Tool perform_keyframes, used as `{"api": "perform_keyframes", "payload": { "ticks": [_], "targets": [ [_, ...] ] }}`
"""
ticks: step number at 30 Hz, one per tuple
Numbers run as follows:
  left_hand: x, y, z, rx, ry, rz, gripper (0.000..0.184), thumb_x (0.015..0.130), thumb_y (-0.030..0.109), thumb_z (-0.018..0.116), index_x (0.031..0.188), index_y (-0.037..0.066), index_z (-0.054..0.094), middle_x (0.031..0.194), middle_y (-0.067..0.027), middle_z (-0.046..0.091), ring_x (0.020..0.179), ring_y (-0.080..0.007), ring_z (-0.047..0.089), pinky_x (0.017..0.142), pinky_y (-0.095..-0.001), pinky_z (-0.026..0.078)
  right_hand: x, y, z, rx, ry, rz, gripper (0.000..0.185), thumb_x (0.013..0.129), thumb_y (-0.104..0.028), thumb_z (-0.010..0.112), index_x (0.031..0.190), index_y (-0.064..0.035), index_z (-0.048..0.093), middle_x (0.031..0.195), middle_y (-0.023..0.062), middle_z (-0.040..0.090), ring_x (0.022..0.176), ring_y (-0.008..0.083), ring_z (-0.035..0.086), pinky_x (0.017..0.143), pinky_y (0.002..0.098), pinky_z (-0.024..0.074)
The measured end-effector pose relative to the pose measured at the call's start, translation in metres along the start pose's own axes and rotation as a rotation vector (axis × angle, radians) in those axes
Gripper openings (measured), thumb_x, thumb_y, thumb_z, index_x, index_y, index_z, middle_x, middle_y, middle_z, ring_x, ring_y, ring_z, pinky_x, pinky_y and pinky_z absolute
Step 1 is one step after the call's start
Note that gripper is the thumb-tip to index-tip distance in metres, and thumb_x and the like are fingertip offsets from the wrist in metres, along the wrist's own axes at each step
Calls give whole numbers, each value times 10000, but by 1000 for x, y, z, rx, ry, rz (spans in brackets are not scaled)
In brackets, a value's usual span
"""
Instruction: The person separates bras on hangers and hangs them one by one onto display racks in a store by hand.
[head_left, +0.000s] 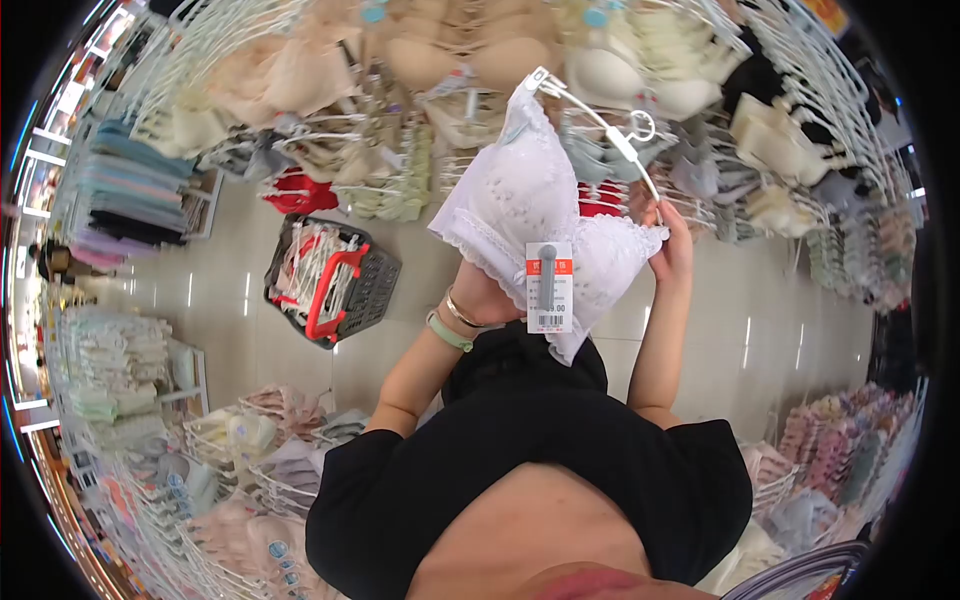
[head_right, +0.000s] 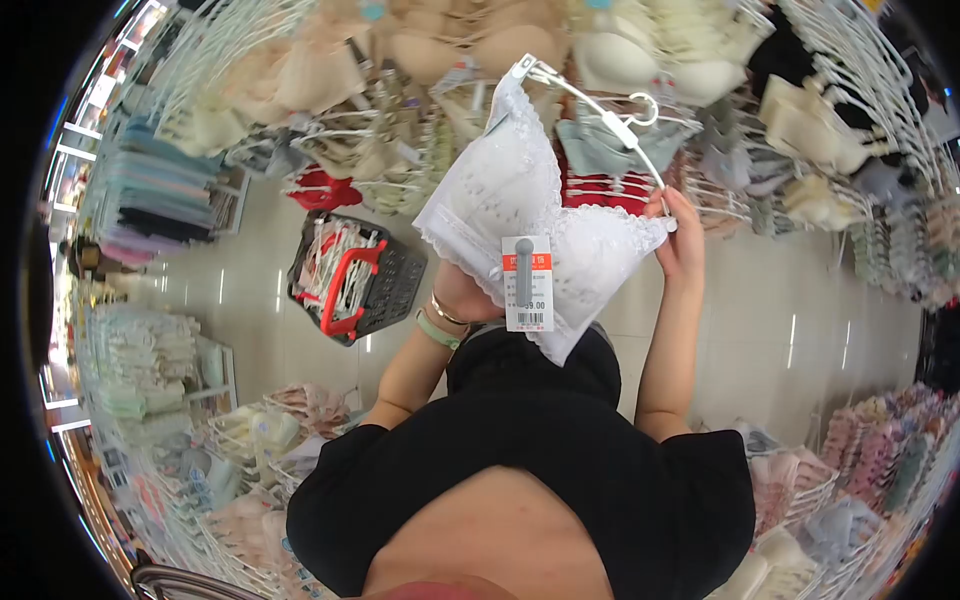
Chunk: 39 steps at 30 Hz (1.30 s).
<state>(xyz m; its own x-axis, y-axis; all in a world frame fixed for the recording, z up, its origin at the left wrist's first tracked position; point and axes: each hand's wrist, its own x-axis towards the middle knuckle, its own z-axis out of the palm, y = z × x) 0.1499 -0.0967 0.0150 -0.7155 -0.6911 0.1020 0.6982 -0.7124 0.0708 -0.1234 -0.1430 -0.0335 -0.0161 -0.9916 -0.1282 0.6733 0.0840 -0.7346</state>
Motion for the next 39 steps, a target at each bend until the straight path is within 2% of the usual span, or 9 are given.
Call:
{"api": "perform_keyframes", "payload": {
  "ticks": [9,13,17,22,25,29,32,34,39],
  "targets": [
    [75,-99,-29,-194,-121,-400,638,840,555,282,1312,126,295,1287,-67,403,1165,-250,398,971,-449,308,-110,-66,-91,-70,196,-212,200,876,-156,425,822,15,514,623,99,570,503,130,525,471,222,427],
    [91,-137,-52,50,-69,-355,497,909,379,247,1330,115,246,1320,-66,356,1198,-229,354,1009,-381,270,-163,-85,-118,-143,316,-219,214,870,-178,440,812,14,517,617,105,571,505,131,526,470,225,426],
    [88,-168,-73,1180,-102,-245,508,912,373,268,1338,104,203,1324,-87,334,1203,-234,338,998,-399,293,-201,-75,-139,-138,421,-168,227,866,-193,454,805,13,526,614,100,573,510,127,534,475,225,426],
    [81,-180,-105,-58,-225,-397,519,902,421,206,1323,119,242,1335,-69,320,1207,-238,321,1006,-376,268,-220,-47,-152,-80,523,-135,208,858,-175,465,803,13,537,621,87,581,526,127,537,498,221,420],
    [76,-181,-112,-233,6,-546,485,906,402,256,1302,121,279,1294,-95,373,1148,-244,400,945,-428,357,-219,-35,-155,-89,563,-135,199,852,-159,464,804,17,546,630,83,586,544,120,537,510,223,410],
    [92,-191,-118,-333,-90,-601,511,896,437,259,1298,121,289,1285,-97,385,1144,-243,405,938,-429,362,-219,-47,-157,-156,590,-144,209,856,-167,460,818,16,555,622,68,583,549,105,523,516,221,398],
    [113,-195,-99,-146,-189,-551,488,908,397,273,1310,119,259,1320,-57,338,1172,-223,365,983,-361,303,-218,-61,-162,-201,625,-192,247,871,-194,442,830,18,561,607,59,575,469,77,466,445,189,353],
    [121,-198,-81,858,-61,-457,511,896,325,388,1328,109,221,1323,-55,332,1212,-207,316,998,-350,281,-222,-80,-165,-238,637,-185,265,878,-207,432,835,20,562,599,59,570,428,66,424,408,177,315],
    [202,-209,-74,1610,-516,-404,501,897,327,359,1321,88,244,1340,-82,307,1223,-233,309,1020,-372,244,-231,-112,-201,-277,726,-299,307,891,-245,415,844,19,564,569,65,553,346,44,317,333,162,221]
  ]
}}
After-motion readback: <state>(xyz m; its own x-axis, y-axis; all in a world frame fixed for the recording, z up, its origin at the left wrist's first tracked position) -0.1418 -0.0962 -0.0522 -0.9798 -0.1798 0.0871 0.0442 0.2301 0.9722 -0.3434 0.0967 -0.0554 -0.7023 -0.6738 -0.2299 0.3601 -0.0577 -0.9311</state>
